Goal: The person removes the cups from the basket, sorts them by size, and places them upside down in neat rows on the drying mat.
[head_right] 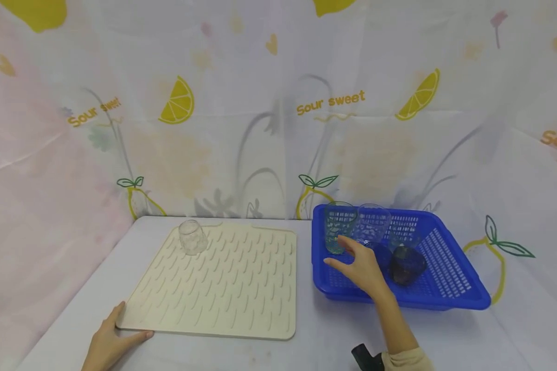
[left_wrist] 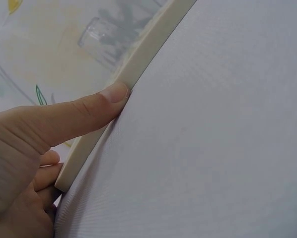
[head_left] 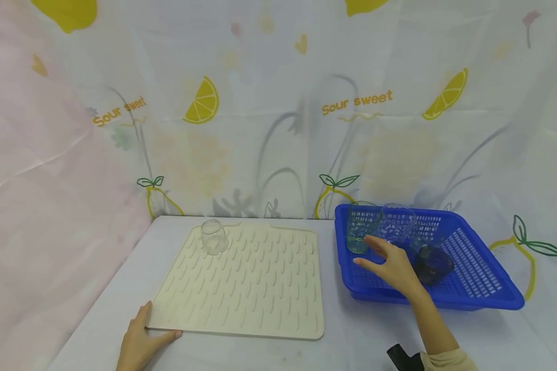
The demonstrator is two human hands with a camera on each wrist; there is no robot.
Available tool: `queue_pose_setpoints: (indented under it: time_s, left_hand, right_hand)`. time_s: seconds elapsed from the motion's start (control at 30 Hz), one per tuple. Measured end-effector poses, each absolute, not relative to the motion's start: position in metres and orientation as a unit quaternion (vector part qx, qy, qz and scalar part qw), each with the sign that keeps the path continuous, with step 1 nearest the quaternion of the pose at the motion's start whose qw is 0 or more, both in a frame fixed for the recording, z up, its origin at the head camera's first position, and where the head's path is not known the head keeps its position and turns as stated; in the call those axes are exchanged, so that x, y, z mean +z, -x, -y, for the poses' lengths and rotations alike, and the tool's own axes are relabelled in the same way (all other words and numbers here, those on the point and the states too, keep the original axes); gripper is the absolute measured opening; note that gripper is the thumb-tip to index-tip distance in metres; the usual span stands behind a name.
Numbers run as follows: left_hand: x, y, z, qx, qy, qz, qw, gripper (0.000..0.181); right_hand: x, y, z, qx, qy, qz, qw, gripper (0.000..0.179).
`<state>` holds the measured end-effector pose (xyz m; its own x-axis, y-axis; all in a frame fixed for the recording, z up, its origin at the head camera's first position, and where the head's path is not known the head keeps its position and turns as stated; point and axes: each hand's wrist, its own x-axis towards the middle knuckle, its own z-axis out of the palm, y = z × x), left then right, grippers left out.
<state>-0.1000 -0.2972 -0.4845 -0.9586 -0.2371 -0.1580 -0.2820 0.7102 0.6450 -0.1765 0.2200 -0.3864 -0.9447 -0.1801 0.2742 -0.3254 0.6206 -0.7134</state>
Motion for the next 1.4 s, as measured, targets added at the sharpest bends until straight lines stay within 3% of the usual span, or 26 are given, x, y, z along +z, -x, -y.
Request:
queue_pose_setpoints:
  time_s: [0.23, 0.8, 1.4]
  left_hand:
    - [-0.487, 0.101, 0.299, 0.354, 0.147, -0.923, 0.037, 0.125]
    - [-0.486, 0.102, 0.297, 0.355, 0.146, -0.923, 0.030, 0.124]
    - [-0.483, 0.099, 0.295, 0.357, 0.143, -0.923, 0.027, 0.122]
  right_hand:
    - [-0.396, 0.188, -0.243, 0.337, -0.116, 0.926, 0.126, 0.064]
    - [-0.404, 0.209, -0.253, 0.223, -0.108, 0.966, 0.070, 0.070]
    - [-0.399, 0.199, -0.280, 0.193, -0.045, 0.979, 0.037, 0.077]
